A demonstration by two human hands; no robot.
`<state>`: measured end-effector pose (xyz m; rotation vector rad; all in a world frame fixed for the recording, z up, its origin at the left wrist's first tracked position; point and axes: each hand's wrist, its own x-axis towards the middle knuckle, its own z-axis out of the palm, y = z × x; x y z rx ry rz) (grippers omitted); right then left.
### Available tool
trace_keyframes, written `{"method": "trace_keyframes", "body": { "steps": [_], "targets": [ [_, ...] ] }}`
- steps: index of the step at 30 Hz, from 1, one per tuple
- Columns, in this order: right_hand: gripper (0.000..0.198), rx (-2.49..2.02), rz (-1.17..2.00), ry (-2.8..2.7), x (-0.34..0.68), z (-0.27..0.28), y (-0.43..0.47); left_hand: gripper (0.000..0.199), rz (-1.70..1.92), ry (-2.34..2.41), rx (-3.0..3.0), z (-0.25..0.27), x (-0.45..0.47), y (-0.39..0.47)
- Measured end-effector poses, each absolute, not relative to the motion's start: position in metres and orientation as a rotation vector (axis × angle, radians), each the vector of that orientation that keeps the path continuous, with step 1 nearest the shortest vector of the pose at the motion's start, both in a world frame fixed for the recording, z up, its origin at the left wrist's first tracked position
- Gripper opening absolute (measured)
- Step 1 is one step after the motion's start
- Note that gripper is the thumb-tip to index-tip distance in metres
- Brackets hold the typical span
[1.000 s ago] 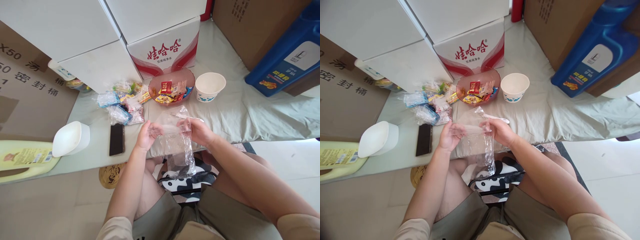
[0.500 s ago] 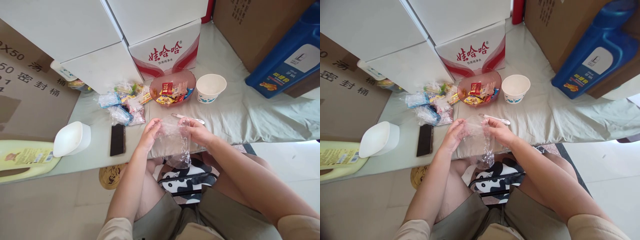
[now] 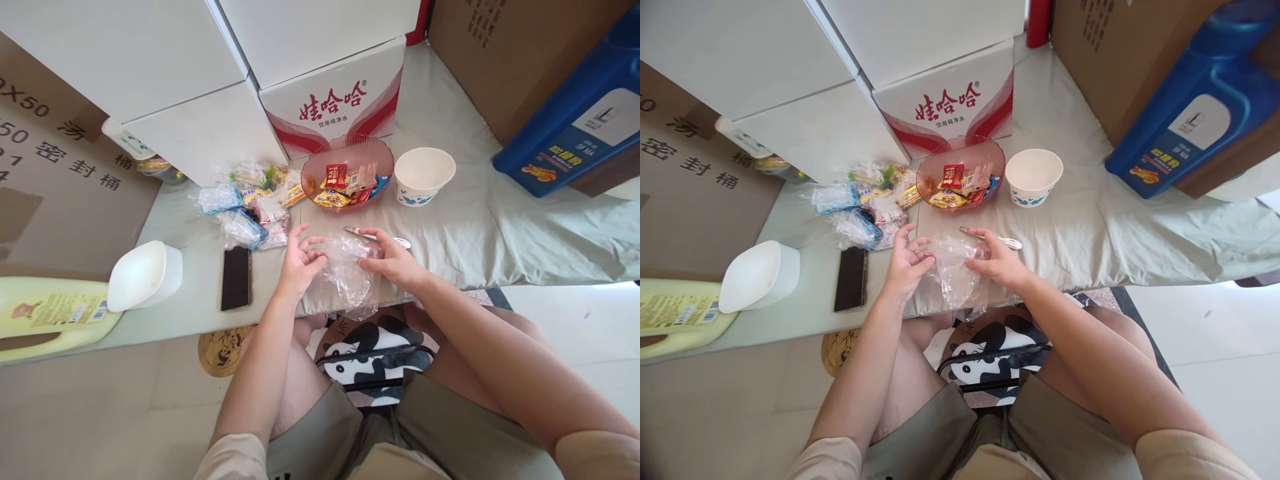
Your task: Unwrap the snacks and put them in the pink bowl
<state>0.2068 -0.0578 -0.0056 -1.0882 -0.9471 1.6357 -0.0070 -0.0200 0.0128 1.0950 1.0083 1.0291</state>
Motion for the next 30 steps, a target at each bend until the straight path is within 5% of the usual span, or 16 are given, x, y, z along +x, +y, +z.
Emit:
{"method": "trace_keyframes", "body": {
  "steps": [7,12,16,20,24,30],
  "targets": [
    [0.060,-1.037,1.520,-1.051,0.207,-0.002,-0.061,0.067,0.585,0.823,0.824,0.014,-0.006,-0.022],
    [0.059,-0.966,1.580,-0.773,0.201,-0.008,-0.057,0.041,0.753,0.970,0.867,0.012,0.010,-0.027],
    [0.033,-0.979,1.743,-0.915,0.199,-0.012,-0.056,0.041,0.845,0.991,0.871,0.012,0.011,-0.027],
    [0.019,-1.213,1.476,-1.166,0.204,-0.012,-0.056,0.042,0.674,1.069,0.940,0.012,0.002,-0.025],
    [0.022,-1.205,1.506,-1.234,0.211,-0.005,-0.057,0.048,0.503,1.081,0.977,0.013,-0.008,-0.021],
    [0.024,-0.857,1.659,-0.849,0.212,0.010,-0.060,0.027,0.846,0.934,0.820,0.023,-0.010,-0.017]
  ]
}}
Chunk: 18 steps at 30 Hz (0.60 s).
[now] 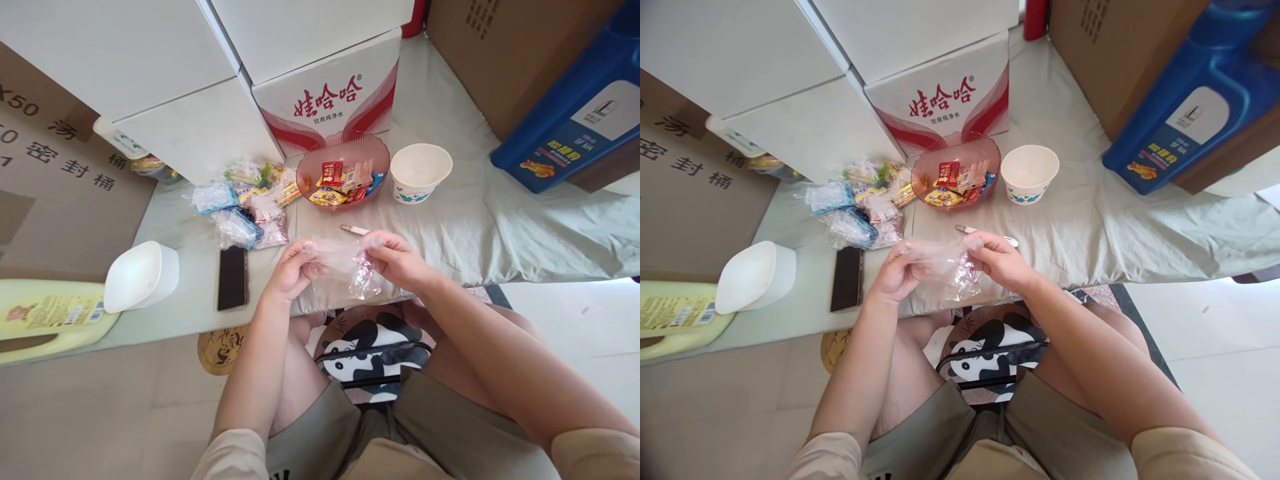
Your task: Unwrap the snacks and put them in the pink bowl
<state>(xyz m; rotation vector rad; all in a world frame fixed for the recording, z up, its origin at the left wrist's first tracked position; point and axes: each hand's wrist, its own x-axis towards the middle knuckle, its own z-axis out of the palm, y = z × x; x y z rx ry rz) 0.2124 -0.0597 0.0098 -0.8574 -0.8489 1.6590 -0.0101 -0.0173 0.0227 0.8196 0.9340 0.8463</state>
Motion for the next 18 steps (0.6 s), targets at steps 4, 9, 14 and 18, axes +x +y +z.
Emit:
{"method": "trace_keyframes", "body": {
  "steps": [4,9,14,18],
  "targets": [
    [0.036,-0.862,1.770,-0.909,0.216,0.011,-0.056,0.026,0.861,0.997,0.865,0.024,-0.006,-0.016],
    [0.041,-1.252,1.331,-1.064,0.217,0.001,-0.051,0.031,0.949,1.169,1.242,0.012,0.005,-0.011],
    [0.042,-1.373,1.041,-1.132,0.216,-0.002,-0.052,0.020,1.301,1.319,1.315,0.009,0.019,-0.011],
    [0.008,-1.130,1.108,-1.301,0.204,0.001,-0.058,0.044,0.936,1.017,1.283,0.012,0.033,-0.024]
  ]
}}
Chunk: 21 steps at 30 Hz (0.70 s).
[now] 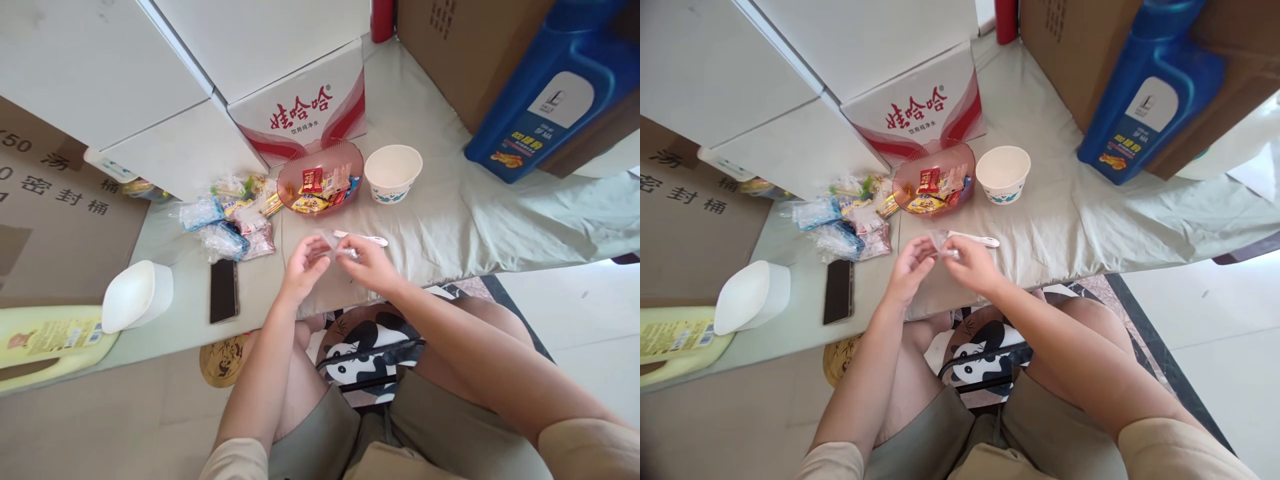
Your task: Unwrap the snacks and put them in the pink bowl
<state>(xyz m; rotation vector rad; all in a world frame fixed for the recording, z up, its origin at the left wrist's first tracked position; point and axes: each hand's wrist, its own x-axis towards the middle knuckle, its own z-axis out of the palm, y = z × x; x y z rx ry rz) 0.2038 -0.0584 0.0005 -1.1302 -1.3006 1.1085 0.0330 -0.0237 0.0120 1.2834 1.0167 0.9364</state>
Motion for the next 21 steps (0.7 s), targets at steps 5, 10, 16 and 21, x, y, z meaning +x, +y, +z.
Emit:
{"method": "trace_keyframes", "body": {
  "steps": [5,10,16,21],
  "targets": [
    [0.015,-0.753,1.539,-1.013,0.190,0.004,-0.057,0.049,0.887,1.064,1.270,0.011,0.042,-0.027],
    [0.019,-0.782,1.549,-0.804,0.188,0.005,-0.044,0.032,1.109,1.227,1.262,0.012,0.042,-0.010],
    [0.016,-1.169,1.360,-0.771,0.189,-0.003,-0.044,0.024,1.381,1.561,1.725,0.050,0.064,0.035],
    [0.014,-1.219,1.371,-1.166,0.191,0.007,-0.045,0.010,1.042,1.455,2.478,0.107,0.140,0.071]
  ]
}}
